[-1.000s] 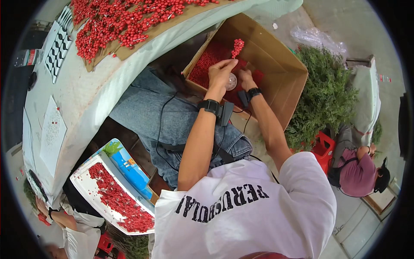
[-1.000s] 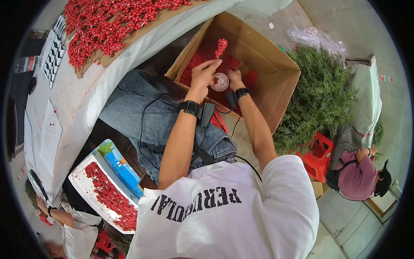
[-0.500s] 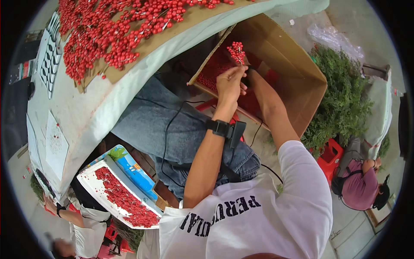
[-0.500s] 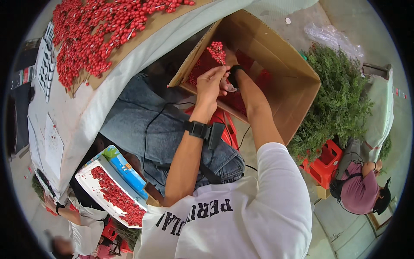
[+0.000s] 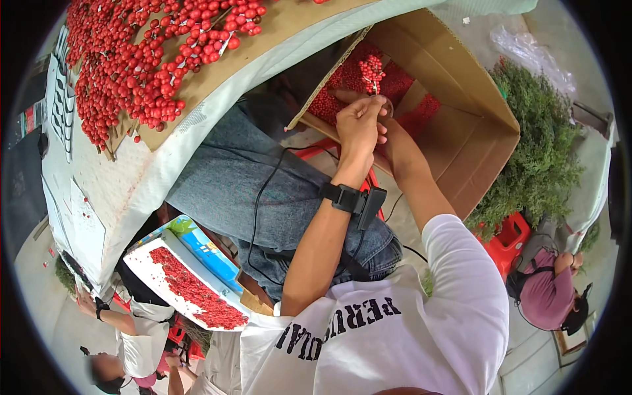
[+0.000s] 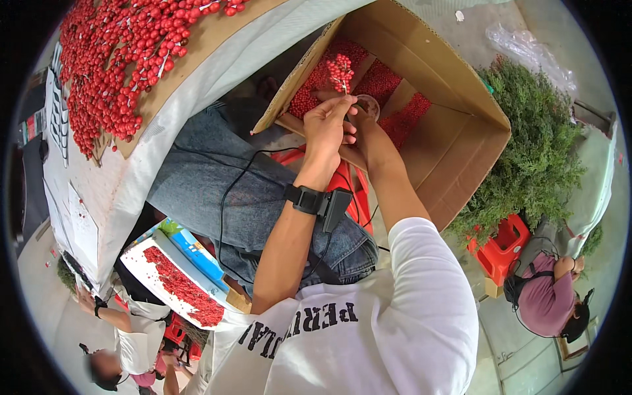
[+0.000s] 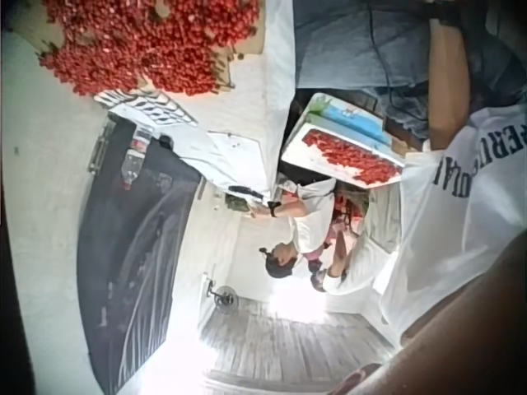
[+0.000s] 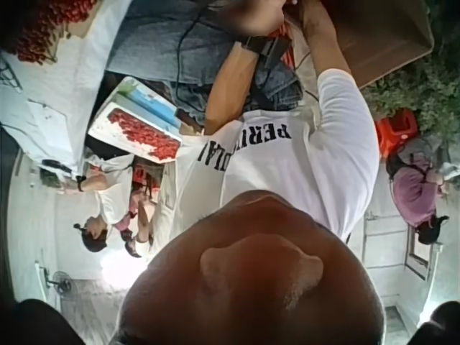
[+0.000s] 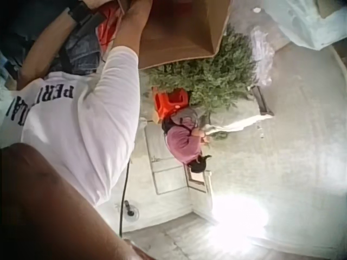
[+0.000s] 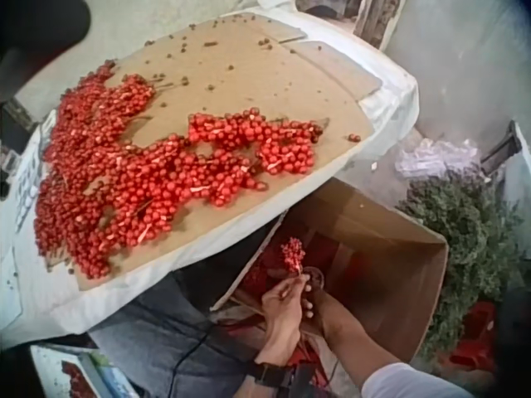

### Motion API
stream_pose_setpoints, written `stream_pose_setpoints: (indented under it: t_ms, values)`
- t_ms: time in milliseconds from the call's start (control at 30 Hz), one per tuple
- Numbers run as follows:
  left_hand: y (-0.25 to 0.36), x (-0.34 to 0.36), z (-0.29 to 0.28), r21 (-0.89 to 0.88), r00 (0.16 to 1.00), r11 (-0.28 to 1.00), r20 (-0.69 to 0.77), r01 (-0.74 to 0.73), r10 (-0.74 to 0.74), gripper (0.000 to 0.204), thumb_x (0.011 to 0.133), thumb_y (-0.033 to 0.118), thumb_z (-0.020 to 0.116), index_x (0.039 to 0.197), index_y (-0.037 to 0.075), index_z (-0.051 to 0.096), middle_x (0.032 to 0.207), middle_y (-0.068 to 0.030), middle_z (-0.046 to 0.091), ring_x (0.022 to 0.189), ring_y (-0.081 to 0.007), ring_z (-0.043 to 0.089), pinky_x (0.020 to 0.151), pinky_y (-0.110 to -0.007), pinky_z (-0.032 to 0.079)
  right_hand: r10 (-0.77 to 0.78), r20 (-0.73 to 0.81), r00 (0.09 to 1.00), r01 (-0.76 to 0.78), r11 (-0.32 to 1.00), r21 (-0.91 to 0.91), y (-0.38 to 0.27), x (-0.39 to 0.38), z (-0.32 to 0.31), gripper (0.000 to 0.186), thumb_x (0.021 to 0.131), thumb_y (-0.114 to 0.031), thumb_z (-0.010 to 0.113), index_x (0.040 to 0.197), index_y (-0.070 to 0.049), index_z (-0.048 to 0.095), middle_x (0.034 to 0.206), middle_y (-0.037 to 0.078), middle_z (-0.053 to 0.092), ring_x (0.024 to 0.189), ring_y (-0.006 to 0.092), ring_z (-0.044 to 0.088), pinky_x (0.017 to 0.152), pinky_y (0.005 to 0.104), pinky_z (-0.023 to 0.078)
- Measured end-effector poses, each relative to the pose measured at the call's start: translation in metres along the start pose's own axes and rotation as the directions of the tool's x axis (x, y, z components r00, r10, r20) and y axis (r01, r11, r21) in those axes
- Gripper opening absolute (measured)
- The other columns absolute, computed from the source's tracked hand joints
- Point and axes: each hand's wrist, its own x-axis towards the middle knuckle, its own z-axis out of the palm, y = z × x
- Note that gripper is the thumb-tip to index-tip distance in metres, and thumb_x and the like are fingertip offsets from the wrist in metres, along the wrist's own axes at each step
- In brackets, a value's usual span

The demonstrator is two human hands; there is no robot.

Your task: Packing small red artificial berry ornaments into small round containers and then placing them into a larger cardboard box.

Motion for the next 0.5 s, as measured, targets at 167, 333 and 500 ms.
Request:
stream_pose_setpoints:
  t_ms: [167,333,500]
  values:
    - [0.000,0.001,-0.001,-0.035,0.999,0.999,-0.031,0.009,-0.010,0.013,0.090,0.015,0.062,0.090,0.005,0.069,0.074,-0.0017,0.062,0.047,-0.0076,0.052,0.037,-0.022,0.041,-0.007,0.230,0.973,-0.004,0.999,0.047,-0.008,0.011,-0.023,0.039,0.087,-0.029,0.055,0.115,-0.003,0.056,0.092,0.009,0.062,0.082,0.0143,0.060,0.070,0.0266,0.049]
    - [-0.002,0.006,-0.004,-0.025,0.994,1.000,-0.110,0.015,-0.017,0.011,0.089,0.014,0.062,0.088,0.006,0.069,0.069,-0.0008,0.061,0.046,-0.0083,0.053,0.037,-0.023,0.041,0.004,0.343,0.939,-0.051,0.990,0.130,-0.033,0.012,-0.035,0.036,0.088,-0.032,0.054,0.111,-0.004,0.059,0.086,0.008,0.064,0.078,0.0155,0.061,0.068,0.0279,0.050]
    - [-0.004,0.006,-0.009,-0.044,1.000,0.999,-0.030,-0.008,0.006,0.012,0.086,0.020,0.068,0.092,0.009,0.069,0.073,0.0013,0.063,0.053,-0.0078,0.056,0.042,-0.022,0.043,-0.294,-0.204,0.934,0.349,0.874,0.339,-0.076,-0.027,-0.007,0.029,0.098,-0.030,0.044,0.105,-0.006,0.058,0.088,0.007,0.064,0.076,0.0183,0.059,0.068,0.0312,0.050]
